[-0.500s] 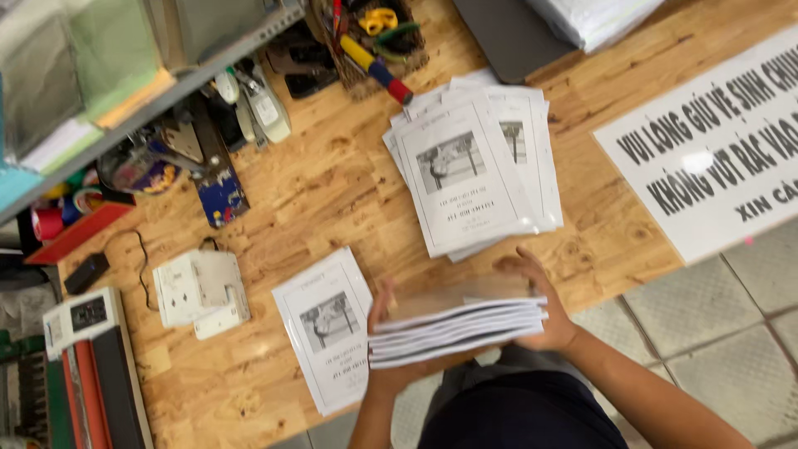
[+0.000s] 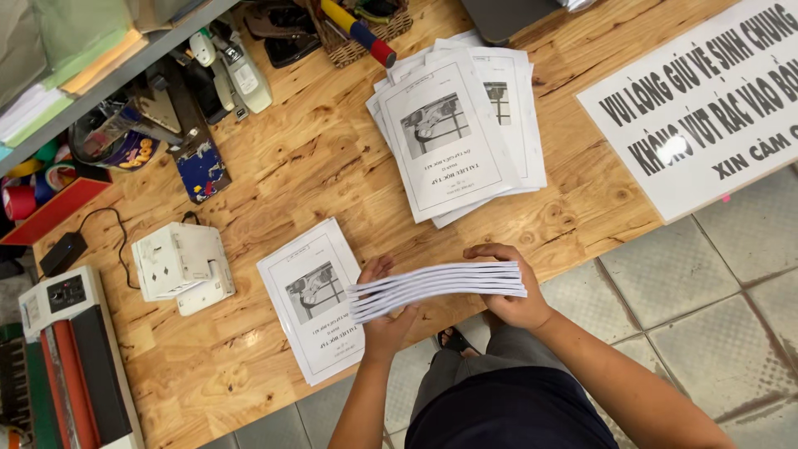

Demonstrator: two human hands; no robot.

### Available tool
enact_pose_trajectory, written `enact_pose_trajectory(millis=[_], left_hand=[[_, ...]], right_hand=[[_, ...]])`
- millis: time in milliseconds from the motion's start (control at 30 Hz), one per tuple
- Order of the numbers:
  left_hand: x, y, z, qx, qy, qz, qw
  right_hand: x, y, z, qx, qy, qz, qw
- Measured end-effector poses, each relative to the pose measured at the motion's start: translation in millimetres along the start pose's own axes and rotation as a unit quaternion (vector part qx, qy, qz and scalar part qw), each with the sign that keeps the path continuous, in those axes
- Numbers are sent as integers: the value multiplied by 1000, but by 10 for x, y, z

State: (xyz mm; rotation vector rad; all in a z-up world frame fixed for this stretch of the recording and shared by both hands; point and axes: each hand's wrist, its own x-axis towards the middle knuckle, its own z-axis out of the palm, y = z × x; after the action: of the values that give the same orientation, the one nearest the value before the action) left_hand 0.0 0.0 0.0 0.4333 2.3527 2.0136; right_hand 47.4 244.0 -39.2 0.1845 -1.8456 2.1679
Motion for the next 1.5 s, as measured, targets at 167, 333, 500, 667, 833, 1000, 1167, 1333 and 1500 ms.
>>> enact_pose_trajectory(millis=[167,333,500,667,833,1000,1167,1333,1500], left_hand=[[-173,-130,-56,67,-35,-8,997],[-202,-57,-32,-28,-15,-132,991],[-40,130,34,-8,-7,-60,998],[-14,179,26,14,-12,-36,999],[-130,16,-22,30,-12,-68,997],[-270,-116,-60,-4,18,-94,995],[-329,-103,229,-98,149,-241,954],[-316,265,168,-199,410,-321,830],[-475,598,-489,-384,504,-386,671]], right_hand=[[-21,22,2,5,6,-8,1000],[43,-56,16,10,1,3,1000],[169,-170,-102,-53,-10,-44,998],[172,-143,-67,-10,-25,-51,998],[141,5,-127,24,-46,-34,998],[87,110,-175,-13,-55,-65,996],[602,21,-29,-181,-6,-109,977],[1441,-324,662,-317,-229,70,918],[1827,-365,2422,-384,-488,99,777]])
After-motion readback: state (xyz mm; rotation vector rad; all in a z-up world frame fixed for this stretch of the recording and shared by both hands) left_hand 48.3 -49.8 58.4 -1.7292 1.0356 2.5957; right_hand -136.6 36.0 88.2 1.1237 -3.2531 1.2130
